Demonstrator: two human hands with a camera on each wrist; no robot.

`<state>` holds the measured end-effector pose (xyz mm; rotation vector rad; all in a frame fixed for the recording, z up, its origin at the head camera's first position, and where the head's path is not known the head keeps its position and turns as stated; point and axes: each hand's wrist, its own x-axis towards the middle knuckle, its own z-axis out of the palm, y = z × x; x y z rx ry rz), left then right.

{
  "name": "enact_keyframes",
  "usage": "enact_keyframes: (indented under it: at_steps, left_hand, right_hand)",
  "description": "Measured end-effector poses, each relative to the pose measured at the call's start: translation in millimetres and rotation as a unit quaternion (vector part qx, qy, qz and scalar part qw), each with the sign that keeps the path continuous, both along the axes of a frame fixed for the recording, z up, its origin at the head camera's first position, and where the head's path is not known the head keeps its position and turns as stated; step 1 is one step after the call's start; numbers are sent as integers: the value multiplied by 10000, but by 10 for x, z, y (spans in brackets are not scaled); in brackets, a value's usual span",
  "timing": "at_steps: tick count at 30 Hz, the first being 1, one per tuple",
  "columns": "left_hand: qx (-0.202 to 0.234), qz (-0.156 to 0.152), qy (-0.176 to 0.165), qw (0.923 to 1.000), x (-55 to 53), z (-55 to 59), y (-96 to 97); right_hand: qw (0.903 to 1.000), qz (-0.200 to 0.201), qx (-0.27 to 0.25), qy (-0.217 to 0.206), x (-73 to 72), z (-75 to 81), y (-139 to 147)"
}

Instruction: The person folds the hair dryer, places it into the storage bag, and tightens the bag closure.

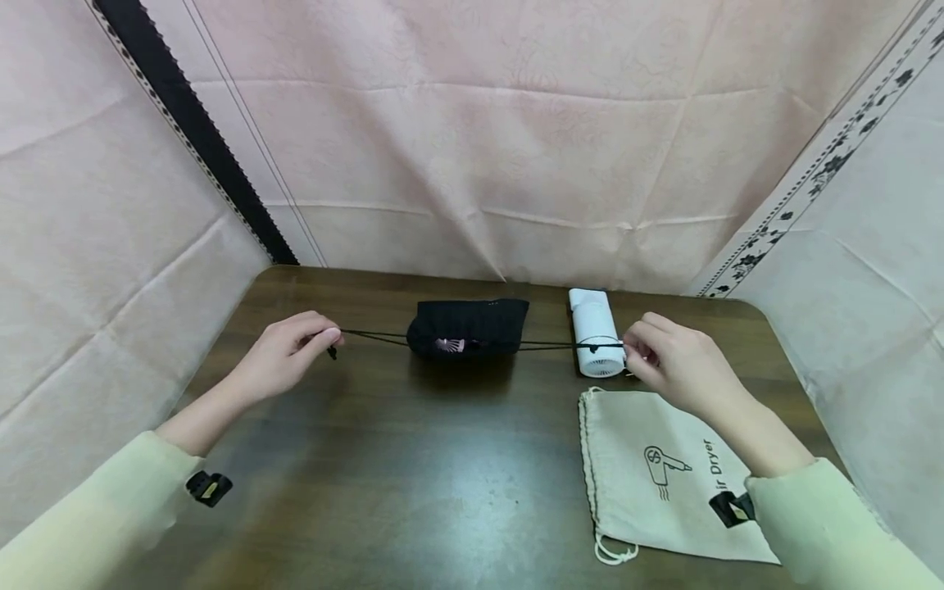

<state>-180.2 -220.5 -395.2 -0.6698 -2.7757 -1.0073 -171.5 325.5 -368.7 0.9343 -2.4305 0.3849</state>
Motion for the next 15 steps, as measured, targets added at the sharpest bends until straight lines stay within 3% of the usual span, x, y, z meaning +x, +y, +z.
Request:
enact_keyframes:
  at_steps: [5, 11, 15]
  left_hand:
    - [-299, -91, 158, 9994, 66, -139, -99]
    - [-1065, -356, 210, 9935, 148, -354, -197]
    - [-1354, -369, 292, 9897, 196, -400, -295]
  right_hand:
    - [9996, 40, 255, -76, 20, -151, 56]
    - [9982, 66, 566, -182, 60, -353, 157]
    - [9968, -133, 687, -379, 92, -427, 280]
